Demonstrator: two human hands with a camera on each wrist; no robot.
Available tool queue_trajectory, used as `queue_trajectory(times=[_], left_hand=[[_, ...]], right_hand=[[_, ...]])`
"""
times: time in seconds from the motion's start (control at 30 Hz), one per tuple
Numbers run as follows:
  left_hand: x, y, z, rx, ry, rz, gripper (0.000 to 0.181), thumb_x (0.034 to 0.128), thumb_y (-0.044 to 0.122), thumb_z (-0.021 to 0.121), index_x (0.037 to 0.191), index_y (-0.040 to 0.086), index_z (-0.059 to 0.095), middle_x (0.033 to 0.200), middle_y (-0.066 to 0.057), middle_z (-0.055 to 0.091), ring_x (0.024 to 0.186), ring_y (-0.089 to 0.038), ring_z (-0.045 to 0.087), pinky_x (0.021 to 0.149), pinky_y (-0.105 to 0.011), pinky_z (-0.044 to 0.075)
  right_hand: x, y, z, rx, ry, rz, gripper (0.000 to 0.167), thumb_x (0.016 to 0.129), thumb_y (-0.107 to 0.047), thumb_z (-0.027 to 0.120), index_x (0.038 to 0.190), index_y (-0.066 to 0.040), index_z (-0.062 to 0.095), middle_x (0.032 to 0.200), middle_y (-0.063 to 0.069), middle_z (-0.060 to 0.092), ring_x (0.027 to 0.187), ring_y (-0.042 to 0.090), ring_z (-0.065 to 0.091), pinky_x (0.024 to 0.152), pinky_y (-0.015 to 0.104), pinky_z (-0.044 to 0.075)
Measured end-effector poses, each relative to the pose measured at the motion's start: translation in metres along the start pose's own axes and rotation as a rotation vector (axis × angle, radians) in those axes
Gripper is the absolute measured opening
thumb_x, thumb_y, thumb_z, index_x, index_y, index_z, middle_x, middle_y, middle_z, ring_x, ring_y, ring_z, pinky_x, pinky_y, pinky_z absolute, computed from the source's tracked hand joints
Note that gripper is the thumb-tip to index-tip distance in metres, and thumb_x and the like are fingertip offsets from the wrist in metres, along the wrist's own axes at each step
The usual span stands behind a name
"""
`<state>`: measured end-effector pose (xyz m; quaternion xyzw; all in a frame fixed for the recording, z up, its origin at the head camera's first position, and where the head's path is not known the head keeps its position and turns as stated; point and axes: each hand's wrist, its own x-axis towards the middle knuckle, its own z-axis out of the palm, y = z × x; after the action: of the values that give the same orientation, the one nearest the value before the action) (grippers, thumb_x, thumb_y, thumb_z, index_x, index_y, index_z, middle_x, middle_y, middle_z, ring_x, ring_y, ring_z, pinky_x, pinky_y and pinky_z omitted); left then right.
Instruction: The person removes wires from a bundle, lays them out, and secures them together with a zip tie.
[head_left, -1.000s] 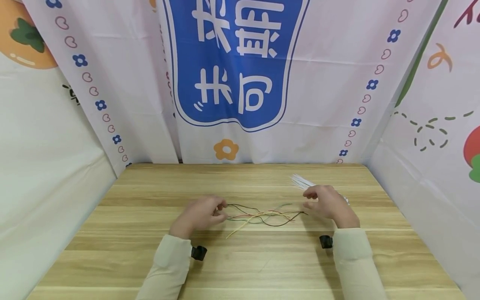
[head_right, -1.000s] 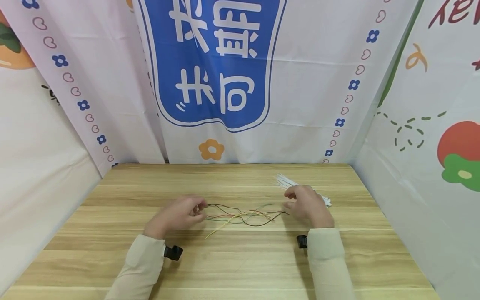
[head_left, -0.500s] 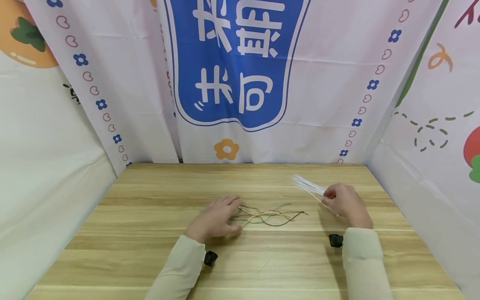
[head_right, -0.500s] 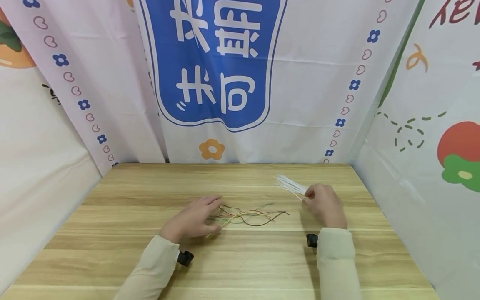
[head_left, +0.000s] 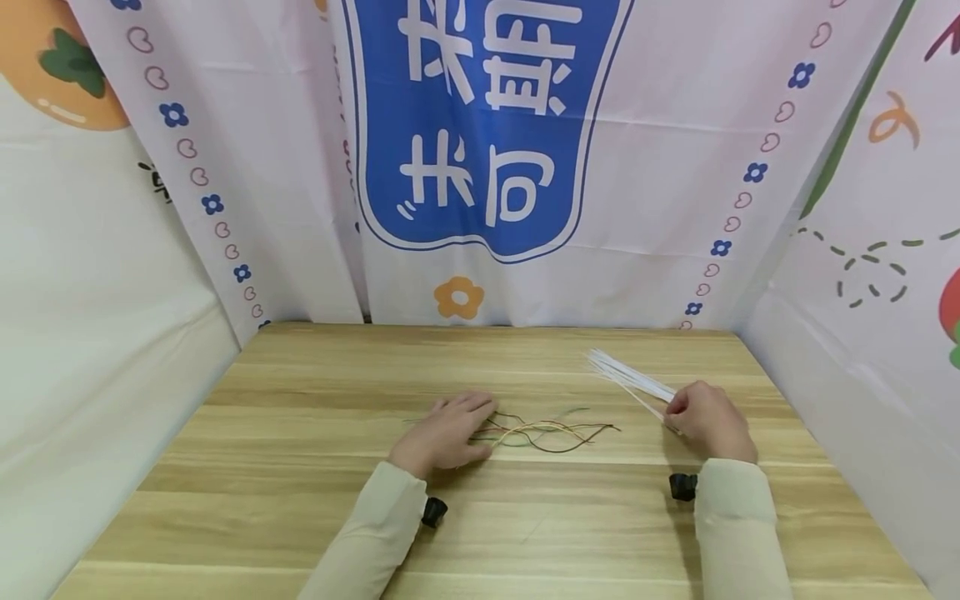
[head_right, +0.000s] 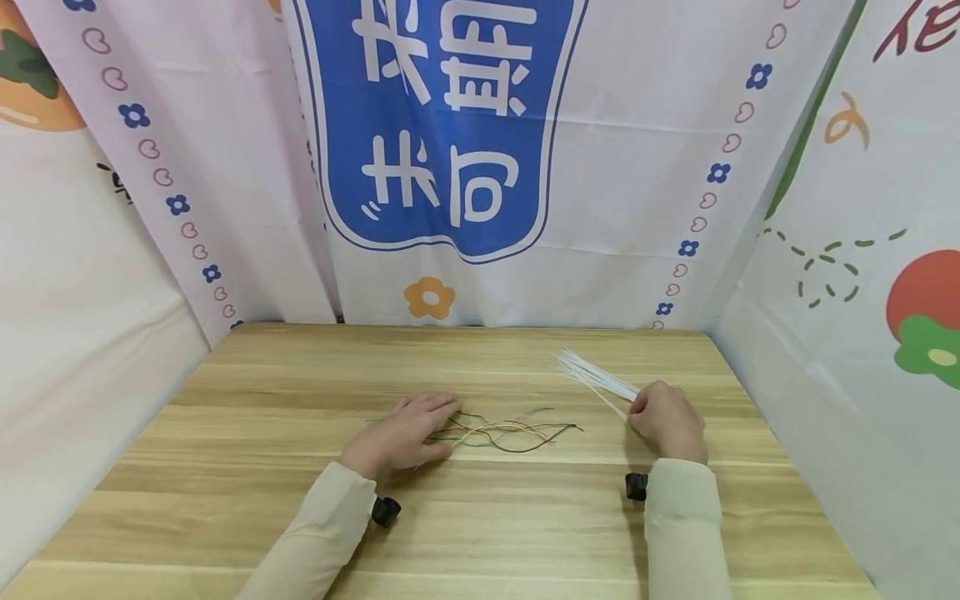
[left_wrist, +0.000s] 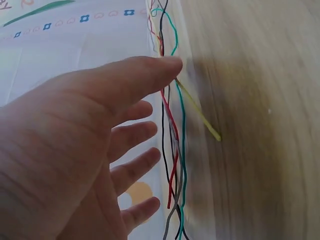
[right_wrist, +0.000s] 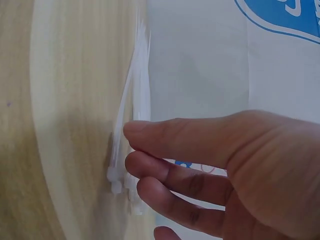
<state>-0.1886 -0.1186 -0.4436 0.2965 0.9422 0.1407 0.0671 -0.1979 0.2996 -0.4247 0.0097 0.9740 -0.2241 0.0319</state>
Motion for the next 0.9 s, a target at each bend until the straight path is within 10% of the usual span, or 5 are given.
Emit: queue_trajectory(times=[0.9], left_hand=[[0.014, 0.0, 0.009, 0.132, 0.14, 0.064, 0.016, 0.0966, 0.024, 0.079, 0.11, 0.017, 0.074, 0.113, 0.002, 0.068, 0.113, -0.024, 0.064, 0.1, -0.048, 0.053]], right_hand=[[0.004, 0.009, 0.004, -0.037, -0.033, 0.033, 0.01, 0.098, -0.015, 0.069, 0.094, -0.01, 0.077, 0.1, 0.013, 0.074, 0.082, 0.024, 0.061, 0.068, 0.038, 0.042]])
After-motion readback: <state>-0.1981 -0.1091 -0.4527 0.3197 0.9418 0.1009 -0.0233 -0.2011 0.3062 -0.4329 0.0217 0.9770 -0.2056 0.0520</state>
